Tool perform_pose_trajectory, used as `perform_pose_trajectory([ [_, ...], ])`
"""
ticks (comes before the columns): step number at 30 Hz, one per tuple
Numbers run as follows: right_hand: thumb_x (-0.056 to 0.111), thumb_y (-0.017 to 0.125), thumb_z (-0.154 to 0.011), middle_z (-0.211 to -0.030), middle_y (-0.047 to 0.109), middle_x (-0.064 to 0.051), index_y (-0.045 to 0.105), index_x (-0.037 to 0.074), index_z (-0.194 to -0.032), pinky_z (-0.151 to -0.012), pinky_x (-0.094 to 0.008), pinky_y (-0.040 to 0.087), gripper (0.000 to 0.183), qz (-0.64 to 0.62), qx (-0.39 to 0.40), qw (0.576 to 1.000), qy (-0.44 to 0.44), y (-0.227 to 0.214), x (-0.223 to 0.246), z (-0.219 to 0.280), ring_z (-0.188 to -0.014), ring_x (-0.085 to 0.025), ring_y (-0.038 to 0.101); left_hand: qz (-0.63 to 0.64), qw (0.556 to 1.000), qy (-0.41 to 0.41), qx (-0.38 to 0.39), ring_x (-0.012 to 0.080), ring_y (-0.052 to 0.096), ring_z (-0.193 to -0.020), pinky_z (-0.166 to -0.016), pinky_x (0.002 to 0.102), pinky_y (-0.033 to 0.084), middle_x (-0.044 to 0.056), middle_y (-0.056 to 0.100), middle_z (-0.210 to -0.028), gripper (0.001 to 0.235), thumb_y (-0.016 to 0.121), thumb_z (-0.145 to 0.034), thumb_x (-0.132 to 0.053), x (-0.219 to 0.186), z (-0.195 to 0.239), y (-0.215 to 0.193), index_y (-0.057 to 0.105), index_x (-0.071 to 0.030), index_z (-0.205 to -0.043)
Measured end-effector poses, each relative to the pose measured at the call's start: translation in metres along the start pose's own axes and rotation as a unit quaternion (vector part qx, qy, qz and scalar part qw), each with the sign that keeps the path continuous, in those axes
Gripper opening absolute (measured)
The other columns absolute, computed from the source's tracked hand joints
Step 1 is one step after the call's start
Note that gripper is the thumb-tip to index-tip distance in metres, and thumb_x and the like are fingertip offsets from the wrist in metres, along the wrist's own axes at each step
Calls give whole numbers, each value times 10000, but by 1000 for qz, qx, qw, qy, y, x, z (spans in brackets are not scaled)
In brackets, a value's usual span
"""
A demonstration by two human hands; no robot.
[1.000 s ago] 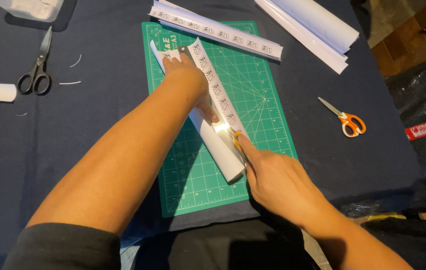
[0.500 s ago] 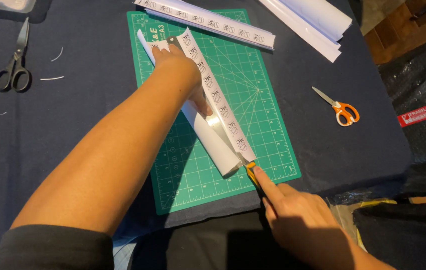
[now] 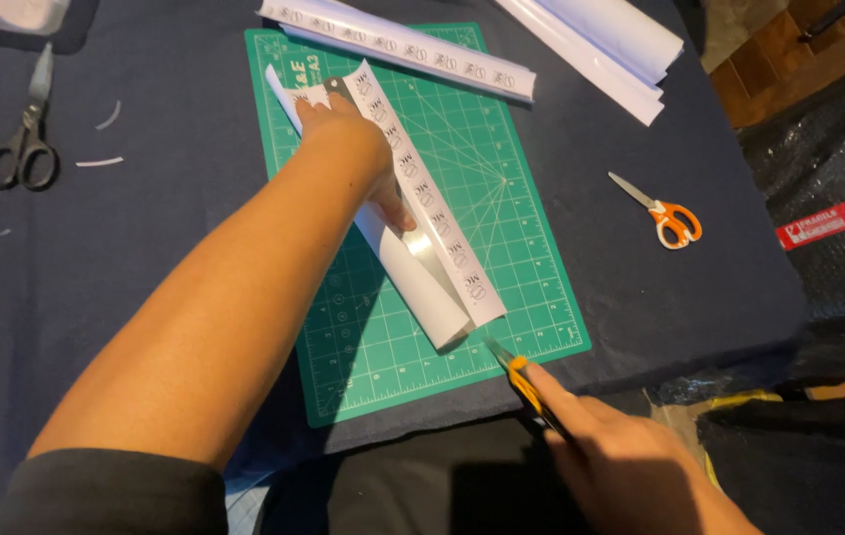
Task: Cutting printed paper strips using a rotary cutter and a metal ruler on a green cutting mat.
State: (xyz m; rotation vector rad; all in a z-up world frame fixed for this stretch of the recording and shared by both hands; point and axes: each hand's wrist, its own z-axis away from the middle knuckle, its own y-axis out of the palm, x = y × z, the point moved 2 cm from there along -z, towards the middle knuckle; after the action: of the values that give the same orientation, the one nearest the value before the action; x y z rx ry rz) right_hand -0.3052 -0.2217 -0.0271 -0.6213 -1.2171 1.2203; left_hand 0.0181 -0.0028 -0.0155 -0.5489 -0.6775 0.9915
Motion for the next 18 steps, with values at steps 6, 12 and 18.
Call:
perform_pose_trajectory([
  [6,391,728,-819,-787,749,32,610,299,-1079,-711,-368,544,300,-35,-64,985,157,-15,-31,-27,-667,-244,745,22,999,6,-26,465,72,-1623,-1263,641,40,280,-6,-1759,1370,688,-660,-1014,2,8,3,266,-186,-1665],
  [12,393,819,-839,-577,602,-136,651,76,-724,-608,-407,516,376,-120,-173,967,145,-16,-7,-111,-635,-335,674,132,979,38,-149,466,457,-1456,-1240,627,133,330,407,-1610,1364,956,-563,-778,6,32,3,483,59,-1531],
  [18,303,792,-846,-538,581,-122,583,84,-601,-567,-362,511,390,-108,-221,965,85,-13,10,-118,-560,-311,646,149,966,48,-205,446,525,-1390,-1236,593,205,340,537,-1481,1318,946,-543,-797,9,36,11,558,72,-1454],
])
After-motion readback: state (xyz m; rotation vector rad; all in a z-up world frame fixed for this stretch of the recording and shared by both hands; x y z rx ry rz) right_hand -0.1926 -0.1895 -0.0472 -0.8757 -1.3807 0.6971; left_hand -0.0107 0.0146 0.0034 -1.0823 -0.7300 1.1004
